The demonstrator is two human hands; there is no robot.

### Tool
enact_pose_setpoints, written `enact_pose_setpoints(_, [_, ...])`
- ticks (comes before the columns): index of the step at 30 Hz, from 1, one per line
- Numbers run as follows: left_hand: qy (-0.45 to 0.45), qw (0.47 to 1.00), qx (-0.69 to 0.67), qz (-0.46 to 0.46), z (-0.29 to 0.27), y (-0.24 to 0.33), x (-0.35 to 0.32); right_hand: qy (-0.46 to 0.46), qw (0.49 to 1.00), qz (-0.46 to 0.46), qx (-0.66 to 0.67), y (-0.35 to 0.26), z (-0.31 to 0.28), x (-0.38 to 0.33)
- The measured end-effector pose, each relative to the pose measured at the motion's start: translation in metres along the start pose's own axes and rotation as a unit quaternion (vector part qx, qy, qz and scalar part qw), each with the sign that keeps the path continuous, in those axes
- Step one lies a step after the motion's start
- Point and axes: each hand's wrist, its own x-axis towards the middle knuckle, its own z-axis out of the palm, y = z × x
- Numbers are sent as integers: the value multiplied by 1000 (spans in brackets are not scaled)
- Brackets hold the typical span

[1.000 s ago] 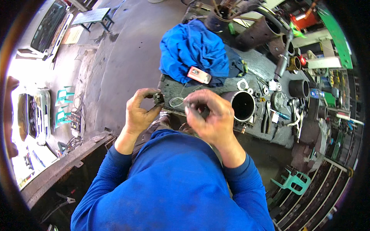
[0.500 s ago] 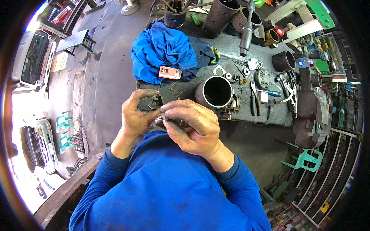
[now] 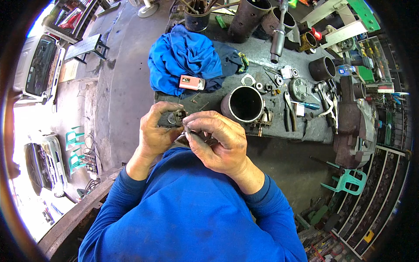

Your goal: The person assembles small mechanical components on a cluttered workbench, inserting pins and fasteners into a housing and then using a hammer to tap parts into place. The person handles multiple small parts and tools, including a hammer, while working in a workshop environment.

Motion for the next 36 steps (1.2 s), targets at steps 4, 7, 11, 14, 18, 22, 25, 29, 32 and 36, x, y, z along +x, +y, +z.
enact_pose_setpoints(4, [21,999,-33,-29,4,2,-1,1,1000,4,3,2,2,0])
enact_pose_setpoints(7, [23,999,-32,-26,4,3,-1,3,1000,7,0,3,4,-1])
enact_pose_setpoints(11, [16,1000,-7,-3,2,3,-1,4,1000,8,-9,3,5,-1])
enact_pose_setpoints(14, [13,1000,0,4,0,4,-1,1,1000,13,-13,3,4,-2])
enact_pose_setpoints(18, [14,1000,1,7,0,5,-1,-24,999,39,-10,0,2,-5])
enact_pose_setpoints(22, [15,1000,-7,3,1,7,-3,-24,999,40,-8,1,2,-7])
enact_pose_setpoints(25, [11,1000,-7,5,0,8,-4,-26,999,41,-12,1,2,-7])
enact_pose_setpoints(29, [12,1000,-8,19,0,7,-4,-27,998,43,-21,1,3,-8])
enact_pose_setpoints(32, [13,1000,-6,26,0,7,-5,-31,999,25,-28,2,3,-8])
enact_pose_setpoints(36, [8,1000,-7,3,-1,9,-7,-24,999,3,-32,4,7,-7])
